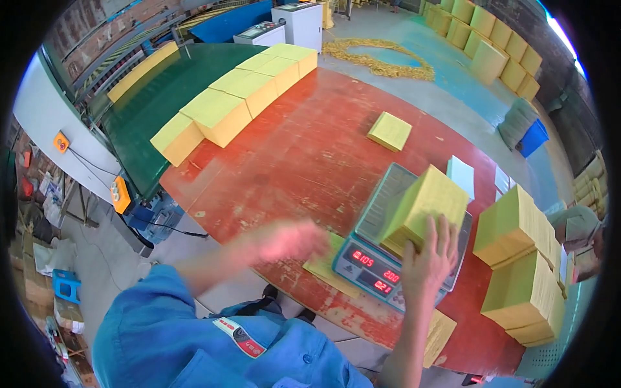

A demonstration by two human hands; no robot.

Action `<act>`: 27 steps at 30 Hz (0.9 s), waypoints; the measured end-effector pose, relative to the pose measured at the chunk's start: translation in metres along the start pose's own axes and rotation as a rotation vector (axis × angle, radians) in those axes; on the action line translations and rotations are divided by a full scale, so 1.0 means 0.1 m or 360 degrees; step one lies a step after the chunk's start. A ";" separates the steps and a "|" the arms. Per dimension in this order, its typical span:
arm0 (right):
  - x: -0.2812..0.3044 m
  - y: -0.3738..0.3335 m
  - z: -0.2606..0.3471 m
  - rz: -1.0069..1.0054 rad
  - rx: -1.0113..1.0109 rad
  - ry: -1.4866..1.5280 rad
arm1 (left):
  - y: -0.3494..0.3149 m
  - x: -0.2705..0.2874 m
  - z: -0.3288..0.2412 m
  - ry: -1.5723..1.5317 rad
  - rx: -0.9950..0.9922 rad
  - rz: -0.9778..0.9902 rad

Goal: Weighing and stacking yellow sponge-like pads in an industrial facility.

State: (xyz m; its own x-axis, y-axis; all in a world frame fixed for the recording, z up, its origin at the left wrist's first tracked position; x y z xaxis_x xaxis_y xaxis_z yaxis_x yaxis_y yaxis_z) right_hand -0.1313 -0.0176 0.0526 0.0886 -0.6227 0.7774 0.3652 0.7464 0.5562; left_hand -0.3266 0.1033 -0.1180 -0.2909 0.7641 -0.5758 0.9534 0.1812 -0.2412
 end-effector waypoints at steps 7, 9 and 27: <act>0.18 -0.04 0.79 -0.0198 0.0041 0.0116 | -1.61 2.76 -2.81 0.3070 -0.0008 -0.2457; -0.09 -0.06 1.08 -0.0068 0.0038 0.0294 | -1.66 3.17 -3.01 0.3147 0.0198 -0.2395; -1.73 0.13 2.70 0.0528 0.0181 0.1014 | -1.94 1.52 -1.53 0.3433 -0.0636 0.0020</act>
State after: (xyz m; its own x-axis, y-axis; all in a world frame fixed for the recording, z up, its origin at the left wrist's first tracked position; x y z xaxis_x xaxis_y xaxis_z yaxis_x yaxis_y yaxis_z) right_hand -0.3926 0.1631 0.0044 0.7132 -0.3493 0.6077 0.1298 0.9178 0.3752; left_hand -0.5437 0.2795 -0.0390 -0.0472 0.0392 0.9981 0.9983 0.0374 0.0458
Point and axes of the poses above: each hand's wrist, its own y-axis towards the middle knuckle, its own x-axis out of the back of the hand, z = x × y, the point moved 9 cm from there along y, towards the middle knuckle, and after that the axes turned 8 degrees about y, right-handed, at the moved point
